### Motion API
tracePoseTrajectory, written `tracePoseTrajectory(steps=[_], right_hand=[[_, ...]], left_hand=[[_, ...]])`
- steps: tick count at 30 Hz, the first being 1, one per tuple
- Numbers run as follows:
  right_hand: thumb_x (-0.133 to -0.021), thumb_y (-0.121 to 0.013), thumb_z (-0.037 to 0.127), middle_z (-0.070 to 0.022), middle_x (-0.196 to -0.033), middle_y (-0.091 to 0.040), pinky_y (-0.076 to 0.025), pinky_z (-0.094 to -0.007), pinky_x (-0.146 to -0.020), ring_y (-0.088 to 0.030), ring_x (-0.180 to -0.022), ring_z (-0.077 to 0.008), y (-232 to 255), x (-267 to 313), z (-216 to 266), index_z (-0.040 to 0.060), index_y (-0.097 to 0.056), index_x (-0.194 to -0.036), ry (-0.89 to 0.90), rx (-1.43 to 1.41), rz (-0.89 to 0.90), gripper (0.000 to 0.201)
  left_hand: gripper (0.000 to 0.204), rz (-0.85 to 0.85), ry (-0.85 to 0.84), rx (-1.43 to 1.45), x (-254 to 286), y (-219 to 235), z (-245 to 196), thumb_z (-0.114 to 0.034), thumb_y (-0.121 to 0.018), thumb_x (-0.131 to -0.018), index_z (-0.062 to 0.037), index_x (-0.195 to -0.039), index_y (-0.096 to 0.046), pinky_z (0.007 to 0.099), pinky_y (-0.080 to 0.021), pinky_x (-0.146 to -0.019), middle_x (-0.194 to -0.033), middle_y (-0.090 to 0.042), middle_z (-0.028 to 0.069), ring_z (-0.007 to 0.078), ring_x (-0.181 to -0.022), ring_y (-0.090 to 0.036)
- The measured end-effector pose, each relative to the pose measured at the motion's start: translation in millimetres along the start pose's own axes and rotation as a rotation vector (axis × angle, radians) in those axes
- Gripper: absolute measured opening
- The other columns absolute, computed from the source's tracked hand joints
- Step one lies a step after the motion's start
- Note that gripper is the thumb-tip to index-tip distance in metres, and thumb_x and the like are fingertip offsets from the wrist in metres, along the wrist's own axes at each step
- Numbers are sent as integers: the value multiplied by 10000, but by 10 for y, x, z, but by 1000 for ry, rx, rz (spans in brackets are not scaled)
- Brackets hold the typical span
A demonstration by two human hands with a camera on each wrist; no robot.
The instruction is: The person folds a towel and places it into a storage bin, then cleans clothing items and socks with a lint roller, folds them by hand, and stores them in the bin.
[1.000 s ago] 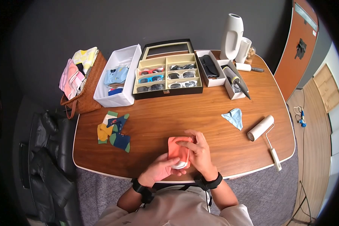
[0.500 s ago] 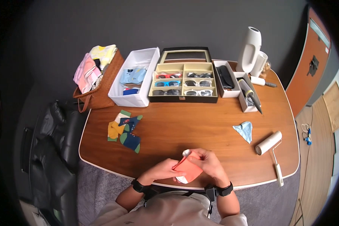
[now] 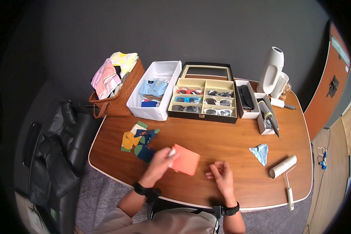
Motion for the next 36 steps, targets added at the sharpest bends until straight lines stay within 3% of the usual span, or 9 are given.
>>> tracePoseTrajectory(steps=[8, 14, 19, 23, 29, 31, 33, 35, 36], right_hand=[[-980, -567, 80, -103, -922, -632, -566, -277, -682, -669, -765, -178, 313, 6, -366, -64, -541, -1079, 39, 74, 118, 177], [-990, -546, 81, -148, -955, -642, -580, -301, -714, -676, -794, -209, 301, 31, -305, -80, -528, -1114, 43, 33, 100, 204], [-995, -544, 99, -154, -950, -643, -582, -310, -710, -678, -793, -220, 383, 7, -392, -81, -531, -1109, 41, -7, 55, 214], [-997, -545, 111, -157, -941, -644, -582, -315, -702, -679, -791, -222, 367, 12, -378, -80, -540, -1094, 40, -17, 35, 214], [-1002, -536, 118, -149, -928, -644, -581, -310, -698, -679, -777, -218, 362, 21, -377, -73, -552, -1077, 30, -14, 18, 206], [-1004, -534, 122, -146, -926, -644, -580, -308, -698, -679, -775, -216, 349, 27, -355, -73, -556, -1071, 32, -4, 15, 207], [-1006, -531, 125, -143, -923, -644, -580, -306, -698, -679, -772, -214, 340, 14, -332, -72, -559, -1064, 35, 7, 14, 208], [-1009, -525, 129, -137, -927, -648, -578, -301, -700, -679, -773, -206, 341, 15, -340, -73, -567, -1049, 33, 29, 17, 210], [-1009, -525, 129, -137, -927, -648, -578, -301, -700, -679, -773, -206, 335, 5, -326, -73, -567, -1049, 29, 32, 20, 210]], left_hand=[[296, -135, -102, 114, -1131, 1646, -1254, -189, -527, -997, 26, -1196, -569, 310, -570, -741, -1082, -668, 104, 176, -875, -664], [312, -147, 135, -42, -2108, 2372, -1106, -128, -485, -1002, 50, -1257, -502, 429, -520, -960, -1243, -595, 134, 254, -1134, -607], [318, -124, 214, 29, -2449, 2472, -764, -133, -582, -937, 64, -1186, -569, 413, -540, -905, -1154, -637, 159, 257, -1066, -640], [307, -237, 212, -1493, -2759, 2735, -368, -170, -607, -839, 74, -1008, -688, 424, -526, -876, -1088, -663, 277, 349, -1015, -672], [267, -636, 44, -1415, -2379, 2255, -631, -174, -495, -930, -19, -959, -710, 449, -530, -853, -1096, -671, 230, 357, -1047, -650], [271, -604, -242, -1663, -2301, 1927, -912, -188, -504, -935, -8, -956, -705, 433, -528, -865, -1112, -671, 209, 360, -1035, -652], [309, -426, -122, -1521, -2498, 2021, -750, -250, -546, -921, -4, -1014, -707, 421, -507, -911, -1147, -655, 220, 377, -1055, -640], [232, 202, -159, -1295, -2509, 1861, -459, -207, -625, -874, -32, -987, -726, 378, -515, -816, -1020, -708, 179, 275, -924, -679], [284, 217, -50, -1239, -2536, 1931, -397, -254, -659, -851, -48, -1038, -717, 348, -504, -782, -1000, -719, 159, 214, -862, -667]])
Point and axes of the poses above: each hand's wrist, its own x-axis away from the middle knuckle, its own y-axis out of the back of the hand, z = x × y, the point moved 6 cm from there along -x, towards the middle knuckle
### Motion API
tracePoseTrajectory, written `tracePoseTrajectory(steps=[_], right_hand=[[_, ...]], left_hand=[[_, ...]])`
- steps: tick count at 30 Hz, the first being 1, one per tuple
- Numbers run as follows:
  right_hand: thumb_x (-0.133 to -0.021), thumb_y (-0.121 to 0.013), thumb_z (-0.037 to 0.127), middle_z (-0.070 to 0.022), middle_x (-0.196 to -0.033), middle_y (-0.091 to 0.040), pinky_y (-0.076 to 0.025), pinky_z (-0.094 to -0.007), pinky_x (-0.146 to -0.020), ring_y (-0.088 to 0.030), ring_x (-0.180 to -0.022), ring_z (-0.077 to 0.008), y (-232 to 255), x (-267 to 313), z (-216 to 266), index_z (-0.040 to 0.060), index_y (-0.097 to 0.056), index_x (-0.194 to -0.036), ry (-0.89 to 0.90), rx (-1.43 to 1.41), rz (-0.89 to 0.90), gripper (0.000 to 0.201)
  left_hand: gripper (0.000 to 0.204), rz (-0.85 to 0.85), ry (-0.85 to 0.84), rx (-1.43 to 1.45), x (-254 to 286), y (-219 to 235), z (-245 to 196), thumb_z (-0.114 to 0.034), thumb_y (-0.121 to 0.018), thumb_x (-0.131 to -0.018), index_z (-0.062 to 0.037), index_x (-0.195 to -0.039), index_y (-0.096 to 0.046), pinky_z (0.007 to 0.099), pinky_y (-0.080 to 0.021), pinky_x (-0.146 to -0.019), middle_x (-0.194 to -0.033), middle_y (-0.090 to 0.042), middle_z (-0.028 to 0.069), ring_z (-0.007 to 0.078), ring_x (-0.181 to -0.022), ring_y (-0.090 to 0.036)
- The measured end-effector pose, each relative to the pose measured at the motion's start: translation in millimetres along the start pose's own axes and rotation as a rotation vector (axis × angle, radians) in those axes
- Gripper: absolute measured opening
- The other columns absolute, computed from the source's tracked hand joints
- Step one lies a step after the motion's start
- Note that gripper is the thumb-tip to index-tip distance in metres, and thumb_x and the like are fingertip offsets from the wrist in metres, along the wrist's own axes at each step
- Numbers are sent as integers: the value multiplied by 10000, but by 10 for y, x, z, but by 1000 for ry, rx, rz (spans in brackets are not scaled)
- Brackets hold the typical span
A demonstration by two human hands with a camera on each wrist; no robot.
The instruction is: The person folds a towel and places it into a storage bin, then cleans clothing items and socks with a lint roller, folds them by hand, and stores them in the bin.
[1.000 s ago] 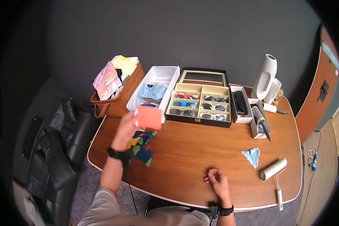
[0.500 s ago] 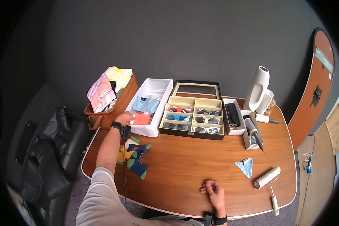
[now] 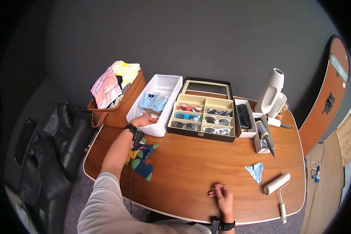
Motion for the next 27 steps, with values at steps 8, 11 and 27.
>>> tracePoseTrajectory(steps=[8, 11, 27], right_hand=[[-1007, -535, 134, -110, -920, -656, -566, -289, -697, -666, -762, -178, 28, 27, -7, -59, -589, -1028, 29, -8, -5, 201], [-1008, -533, 136, -109, -925, -655, -568, -293, -699, -667, -782, -181, 34, 17, 8, -54, -587, -1034, -1, -33, 14, 199], [-1002, -538, 127, -120, -934, -657, -562, -288, -712, -666, -793, -187, 49, 24, 21, -48, -585, -1054, -17, -55, 33, 188]], left_hand=[[256, -581, -187, 262, 916, 644, -666, -246, -631, -918, 3, -941, -686, 332, -504, -746, -921, -710, 127, 244, -852, -672], [168, -341, -62, 654, 1816, 350, -1047, -168, -671, -917, -5, -957, -677, 256, -505, -714, -885, -676, 9, 69, -812, -616], [302, -794, 127, 39, 2722, -1190, -1084, -76, -729, -738, -51, -1019, -621, 401, -506, -824, -970, -609, 131, 391, -919, -591]])
Point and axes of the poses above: each hand's wrist, its own x-axis away from the middle knuckle, its own y-axis out of the back of the hand, z = x × y, the point moved 6 cm from there along -x, towards the middle knuckle
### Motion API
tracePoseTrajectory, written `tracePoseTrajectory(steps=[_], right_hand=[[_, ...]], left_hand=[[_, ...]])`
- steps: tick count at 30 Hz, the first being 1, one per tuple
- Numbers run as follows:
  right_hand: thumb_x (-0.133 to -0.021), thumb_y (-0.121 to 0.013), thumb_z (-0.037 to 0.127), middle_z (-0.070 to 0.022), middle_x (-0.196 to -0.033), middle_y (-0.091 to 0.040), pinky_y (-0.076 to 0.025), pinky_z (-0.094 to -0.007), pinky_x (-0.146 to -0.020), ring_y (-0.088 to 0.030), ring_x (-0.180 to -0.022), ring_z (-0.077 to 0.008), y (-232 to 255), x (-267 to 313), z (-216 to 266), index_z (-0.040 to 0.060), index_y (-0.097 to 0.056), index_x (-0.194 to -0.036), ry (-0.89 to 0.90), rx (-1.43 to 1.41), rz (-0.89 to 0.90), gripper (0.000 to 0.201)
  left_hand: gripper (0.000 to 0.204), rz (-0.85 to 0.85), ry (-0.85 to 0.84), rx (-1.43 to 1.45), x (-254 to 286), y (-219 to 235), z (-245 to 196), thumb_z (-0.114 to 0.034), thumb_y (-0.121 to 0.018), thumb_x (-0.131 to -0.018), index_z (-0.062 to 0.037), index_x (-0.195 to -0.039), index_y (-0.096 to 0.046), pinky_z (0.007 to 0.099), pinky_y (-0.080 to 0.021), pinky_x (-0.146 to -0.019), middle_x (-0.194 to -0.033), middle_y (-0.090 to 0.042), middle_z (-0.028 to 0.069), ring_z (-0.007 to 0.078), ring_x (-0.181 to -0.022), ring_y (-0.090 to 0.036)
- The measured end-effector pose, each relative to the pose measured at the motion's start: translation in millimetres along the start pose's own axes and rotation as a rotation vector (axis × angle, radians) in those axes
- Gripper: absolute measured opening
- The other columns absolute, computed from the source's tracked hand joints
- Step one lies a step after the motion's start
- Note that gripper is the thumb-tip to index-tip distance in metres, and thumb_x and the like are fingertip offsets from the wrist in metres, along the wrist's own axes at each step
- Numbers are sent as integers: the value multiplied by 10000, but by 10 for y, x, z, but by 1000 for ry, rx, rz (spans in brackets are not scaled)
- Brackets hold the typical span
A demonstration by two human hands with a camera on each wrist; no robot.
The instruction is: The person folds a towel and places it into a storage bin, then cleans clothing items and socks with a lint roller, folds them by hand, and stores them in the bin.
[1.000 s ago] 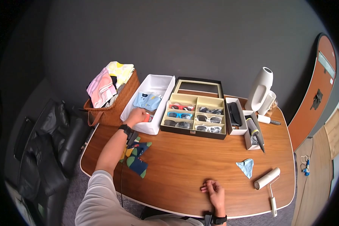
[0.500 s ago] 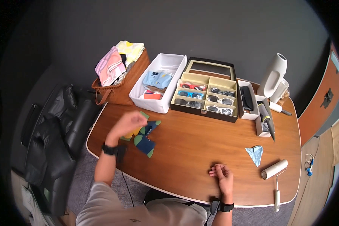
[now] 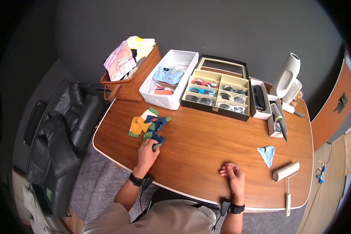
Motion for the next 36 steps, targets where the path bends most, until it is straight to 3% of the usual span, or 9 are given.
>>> tracePoseTrajectory(steps=[5, 9, 13, 15, 19, 27, 30, 31, 36], right_hand=[[-971, -584, 91, -96, -971, -657, -549, -288, -772, -655, -849, -173, -142, 70, 61, -34, -576, -1104, -14, 23, 59, 182], [-853, -725, 23, -91, -1259, -553, -490, -281, -930, -569, -1089, -162, -610, 284, 340, 63, -437, -1393, 156, 198, 271, 613], [-843, -734, 29, -102, -1259, -544, -502, -282, -906, -570, -1074, -169, -954, 447, 740, 59, -410, -1424, 294, 102, 244, 666], [-819, -756, 33, -126, -1330, -484, -514, -289, -883, -574, -1053, -174, -997, 466, 870, 50, -422, -1419, 465, 456, 231, 687], [-776, -800, 81, -155, -1415, -381, -521, -323, -898, -575, -1061, -209, -782, 428, 674, 68, -487, -1382, 296, 500, 312, 682], [-791, -707, 35, -142, -1284, -550, -527, -384, -902, -573, -1134, -358, -880, 626, 701, 68, -574, -1283, 515, 831, 378, 512], [-819, -688, 47, -156, -1117, -635, -529, -396, -870, -606, -1029, -397, -724, 563, 677, 68, -593, -1261, 279, 671, 236, 453], [-881, -659, 80, -137, -900, -678, -554, -357, -707, -678, -795, -321, -705, 572, 756, 20, -595, -1225, 359, 693, 122, 355], [-959, -611, 161, -59, -728, -662, -452, -238, -457, -558, -519, -71, -166, 404, 513, -35, -624, -1025, 34, 188, -246, 207]], left_hand=[[148, 163, 547, 1016, 56, 157, -312, -63, -538, -975, -5, -1107, -567, 314, -553, -772, -1040, -658, 71, 153, -941, -659], [176, 321, 699, 1543, 190, -148, -746, -81, -510, -993, -16, -1151, -554, 364, -564, -814, -1085, -636, 86, 173, -941, -652], [197, 505, 752, 1455, 378, -456, -1060, -119, -528, -998, -25, -1170, -556, 329, -563, -801, -1075, -628, 65, 157, -962, -637], [203, 533, 745, 1320, 455, -563, -1185, -169, -562, -994, -22, -1132, -587, 289, -542, -777, -1030, -631, 45, 124, -928, -620], [191, 475, 718, 1258, 504, -793, -1124, -178, -570, -992, -15, -1077, -622, 269, -512, -781, -1007, -637, 54, 112, -899, -603], [250, 701, 956, 1403, 632, -948, -1318, -258, -594, -988, -42, -1114, -588, 256, -472, -827, -1008, -597, 22, 95, -932, -565], [341, 711, 543, 1389, 650, -859, -1510, -257, -615, -977, -32, -1217, -526, 258, -459, -882, -1083, -566, 23, 98, -1003, -546], [433, 797, 557, 1412, 667, -842, -1535, -203, -659, -948, -15, -1289, -471, 258, -453, -906, -1152, -535, 30, 97, -1058, -523], [490, 906, 483, 1308, 639, -839, -1391, -3, -672, -884, 22, -1324, -459, 260, -513, -821, -1042, -649, 81, 114, -931, -624]])
Point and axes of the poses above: each hand's wrist, its own x-axis away from the middle knuckle, its own y-axis out of the back of the hand, z = x × y, the point moved 6 cm from there along -x, towards the middle knuckle
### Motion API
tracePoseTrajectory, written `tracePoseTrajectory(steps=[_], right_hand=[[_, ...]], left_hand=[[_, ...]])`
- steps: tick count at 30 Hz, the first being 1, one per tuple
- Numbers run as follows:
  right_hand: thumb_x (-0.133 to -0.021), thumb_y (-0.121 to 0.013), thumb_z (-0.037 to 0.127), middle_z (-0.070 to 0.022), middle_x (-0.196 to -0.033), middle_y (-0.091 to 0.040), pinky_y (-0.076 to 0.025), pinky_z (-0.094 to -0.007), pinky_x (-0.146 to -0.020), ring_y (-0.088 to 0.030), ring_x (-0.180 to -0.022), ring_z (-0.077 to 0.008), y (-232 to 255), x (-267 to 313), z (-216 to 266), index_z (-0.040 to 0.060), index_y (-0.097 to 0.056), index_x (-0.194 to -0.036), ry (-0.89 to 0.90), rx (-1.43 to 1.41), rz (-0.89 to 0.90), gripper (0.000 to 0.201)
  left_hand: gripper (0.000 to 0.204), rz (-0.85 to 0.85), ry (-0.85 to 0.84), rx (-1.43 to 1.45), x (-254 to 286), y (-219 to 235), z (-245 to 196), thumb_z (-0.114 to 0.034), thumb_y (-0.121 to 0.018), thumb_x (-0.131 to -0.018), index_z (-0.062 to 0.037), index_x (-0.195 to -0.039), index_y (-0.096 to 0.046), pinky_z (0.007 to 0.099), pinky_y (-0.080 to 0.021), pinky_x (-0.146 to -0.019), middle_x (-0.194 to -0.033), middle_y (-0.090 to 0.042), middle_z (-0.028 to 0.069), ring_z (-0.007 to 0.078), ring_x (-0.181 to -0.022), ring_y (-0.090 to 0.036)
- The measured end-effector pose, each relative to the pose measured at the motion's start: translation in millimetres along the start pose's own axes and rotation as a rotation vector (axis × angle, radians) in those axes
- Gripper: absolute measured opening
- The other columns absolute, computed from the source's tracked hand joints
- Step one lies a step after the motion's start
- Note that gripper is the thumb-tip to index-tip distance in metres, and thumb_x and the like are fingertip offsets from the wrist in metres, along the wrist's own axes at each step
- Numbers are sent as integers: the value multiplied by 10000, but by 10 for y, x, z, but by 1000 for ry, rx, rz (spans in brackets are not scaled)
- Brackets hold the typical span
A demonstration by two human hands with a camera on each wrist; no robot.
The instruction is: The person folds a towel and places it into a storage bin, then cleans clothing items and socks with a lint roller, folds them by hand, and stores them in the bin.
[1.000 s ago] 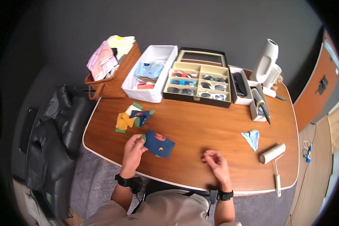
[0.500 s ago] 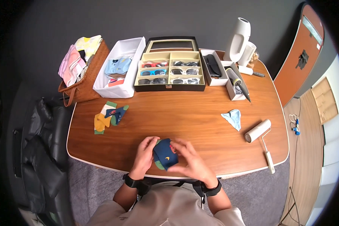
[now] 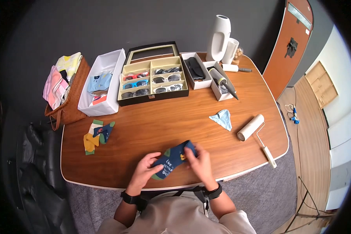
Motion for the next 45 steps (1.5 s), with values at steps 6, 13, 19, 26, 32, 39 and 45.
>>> tracePoseTrajectory(steps=[6, 13, 19, 26, 32, 39, 45], right_hand=[[-918, -660, 151, -36, -652, -631, -430, -234, -472, -558, -553, -67, 317, -178, -386, -24, -613, -858, -11, 201, -87, 191], [-910, -680, 182, -79, -724, -671, -507, -294, -581, -616, -645, -110, 401, -74, -368, -27, -643, -966, -23, 277, -99, 220], [-924, -673, 213, -83, -901, -685, -504, -271, -625, -633, -736, -134, 1297, -19, -397, 11, -666, -1045, 71, 353, -371, 236], [-848, -674, 263, -199, -1253, -593, -448, -443, -960, -577, -1141, -346, 3058, 477, -267, 89, -546, -1331, 40, 1283, -1186, 529], [-813, -610, 171, -211, -1339, -523, -422, -486, -991, -555, -1163, -381, 3703, 564, -593, 149, -574, -1301, -309, 1268, -793, 491], [-845, -685, 94, -10, -655, -563, -456, -253, -600, -565, -641, -99, 3566, 874, -330, -57, -651, -997, -92, 850, -508, 217], [-926, -657, 221, 46, -649, -477, -319, -221, -525, -418, -574, -43, 3288, 1056, 106, -8, -660, -972, 92, 342, -702, 234]], left_hand=[[256, -323, 48, -286, -107, 415, -44, -32, -719, -859, 9, -1080, -595, 197, -479, -604, -840, -684, 39, 64, -739, -620], [247, -422, -133, -418, -89, 451, -130, -31, -758, -818, 18, -1014, -616, 240, -501, -666, -865, -684, 72, 113, -751, -631], [590, -361, -497, -1246, 186, -143, -454, -186, -753, -806, 46, -1289, -507, 489, -360, -1055, -1406, -428, 238, 418, -1285, -407], [836, 58, -416, -1513, 282, -350, 38, -488, -634, -867, 41, -1448, -346, 538, -158, -1164, -1550, -223, 253, 414, -1440, -186], [794, 6, -409, -1571, 323, -341, 16, -498, -622, -875, -4, -1447, -379, 609, -137, -1140, -1545, -230, 249, 477, -1422, -171], [752, -70, -465, -1487, 322, -270, -44, -534, -647, -845, -120, -1438, -443, 622, -163, -1124, -1514, -219, 324, 541, -1384, -190], [820, -73, -485, -1495, 339, -262, -28, -544, -654, -834, -58, -1447, -407, 597, -156, -1138, -1502, -174, 380, 523, -1392, -192]])
Point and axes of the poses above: each hand's wrist, its own x-axis away from the middle knuckle, its own y-axis out of the back of the hand, z = x × y, the point moved 6 cm from there along -x, towards the middle knuckle
